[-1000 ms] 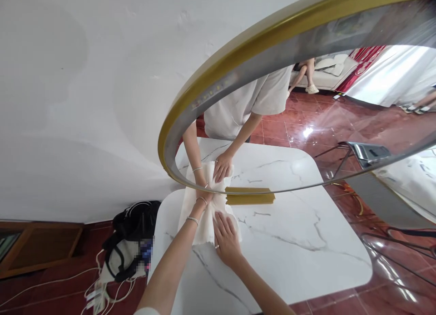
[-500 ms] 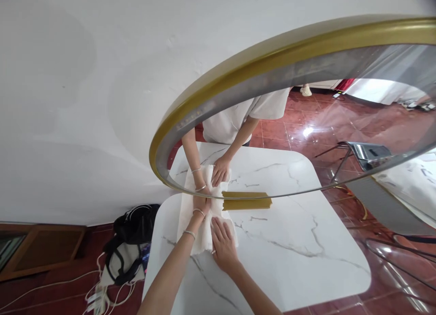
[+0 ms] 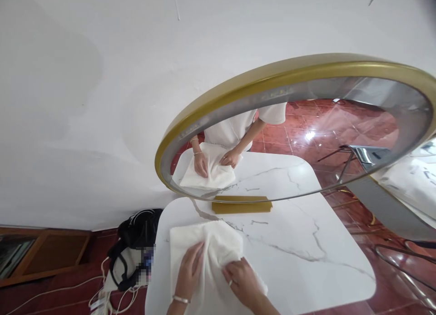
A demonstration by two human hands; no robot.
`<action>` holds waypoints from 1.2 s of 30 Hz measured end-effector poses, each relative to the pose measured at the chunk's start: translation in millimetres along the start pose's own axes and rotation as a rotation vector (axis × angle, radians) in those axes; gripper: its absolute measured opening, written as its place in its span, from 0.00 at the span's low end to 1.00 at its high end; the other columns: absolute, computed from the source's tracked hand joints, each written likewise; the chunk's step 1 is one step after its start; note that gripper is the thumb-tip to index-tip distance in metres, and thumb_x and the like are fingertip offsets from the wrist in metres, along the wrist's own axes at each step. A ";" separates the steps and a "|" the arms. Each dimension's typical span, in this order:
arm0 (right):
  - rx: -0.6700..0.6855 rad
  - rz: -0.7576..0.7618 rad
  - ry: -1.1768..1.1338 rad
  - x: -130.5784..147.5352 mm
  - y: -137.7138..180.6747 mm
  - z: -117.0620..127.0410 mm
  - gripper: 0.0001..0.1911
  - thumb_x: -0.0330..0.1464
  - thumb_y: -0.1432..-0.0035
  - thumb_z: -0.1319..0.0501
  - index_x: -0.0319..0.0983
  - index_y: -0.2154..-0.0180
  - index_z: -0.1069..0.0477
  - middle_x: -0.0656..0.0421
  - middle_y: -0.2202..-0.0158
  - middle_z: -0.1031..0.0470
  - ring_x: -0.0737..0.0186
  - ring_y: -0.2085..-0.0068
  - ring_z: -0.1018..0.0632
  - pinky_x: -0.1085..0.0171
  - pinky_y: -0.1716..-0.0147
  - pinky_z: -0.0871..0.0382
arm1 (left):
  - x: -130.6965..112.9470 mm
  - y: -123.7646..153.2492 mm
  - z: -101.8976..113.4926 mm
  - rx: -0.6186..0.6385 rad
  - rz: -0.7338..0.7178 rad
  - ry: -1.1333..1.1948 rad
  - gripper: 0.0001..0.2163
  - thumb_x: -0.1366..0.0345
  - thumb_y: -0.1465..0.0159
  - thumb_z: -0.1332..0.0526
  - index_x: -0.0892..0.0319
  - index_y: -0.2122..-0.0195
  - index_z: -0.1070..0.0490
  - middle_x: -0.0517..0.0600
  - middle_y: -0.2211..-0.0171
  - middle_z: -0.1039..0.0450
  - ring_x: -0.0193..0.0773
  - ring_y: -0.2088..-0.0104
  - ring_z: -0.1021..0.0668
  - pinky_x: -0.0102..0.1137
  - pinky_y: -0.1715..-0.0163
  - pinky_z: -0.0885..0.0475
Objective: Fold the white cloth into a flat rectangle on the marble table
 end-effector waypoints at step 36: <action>-0.720 0.358 -0.188 83.1 -70.2 258.3 0.14 0.30 0.42 0.48 0.44 0.68 0.24 0.59 0.68 0.24 0.58 0.61 0.23 0.64 0.67 0.28 | -172.8 -38.1 279.9 -0.870 -0.265 0.199 0.10 0.56 0.37 0.47 0.56 0.70 0.34 0.42 0.77 0.36 0.30 0.82 0.37 0.27 0.80 0.37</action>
Point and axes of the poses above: each hand's wrist, its own y-axis away from the middle knuckle, its own z-axis out of the back of the hand, x = y × z, the point moved 5 cm from there along -y, towards the middle knuckle
